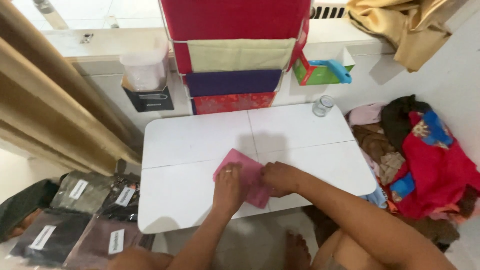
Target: Folding a piece of pink fabric, cleaning it with a lint roller, and placing it into a plastic bag for shipping.
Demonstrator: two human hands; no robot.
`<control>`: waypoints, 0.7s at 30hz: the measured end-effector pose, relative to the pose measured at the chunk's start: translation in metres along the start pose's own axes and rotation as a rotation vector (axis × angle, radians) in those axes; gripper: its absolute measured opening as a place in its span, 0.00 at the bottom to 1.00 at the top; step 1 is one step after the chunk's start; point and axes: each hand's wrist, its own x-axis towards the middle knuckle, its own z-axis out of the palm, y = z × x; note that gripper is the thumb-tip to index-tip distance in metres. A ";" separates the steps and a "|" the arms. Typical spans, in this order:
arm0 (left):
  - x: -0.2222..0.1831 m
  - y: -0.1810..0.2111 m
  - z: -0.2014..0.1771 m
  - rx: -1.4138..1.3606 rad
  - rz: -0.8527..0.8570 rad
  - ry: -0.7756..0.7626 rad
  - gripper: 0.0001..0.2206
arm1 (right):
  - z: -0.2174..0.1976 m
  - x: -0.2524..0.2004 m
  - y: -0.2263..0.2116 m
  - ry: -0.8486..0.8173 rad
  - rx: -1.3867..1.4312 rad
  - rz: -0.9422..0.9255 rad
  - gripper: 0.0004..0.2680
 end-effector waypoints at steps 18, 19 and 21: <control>-0.022 -0.040 0.094 0.694 0.041 0.528 0.64 | -0.180 -0.098 0.154 0.706 0.057 1.135 0.22; -0.025 -0.034 0.092 0.698 0.022 0.513 0.64 | -0.179 -0.103 0.131 0.689 0.063 1.119 0.22; -0.026 -0.022 0.088 0.571 0.043 0.568 0.67 | -0.178 -0.117 0.088 1.104 -0.131 0.943 0.16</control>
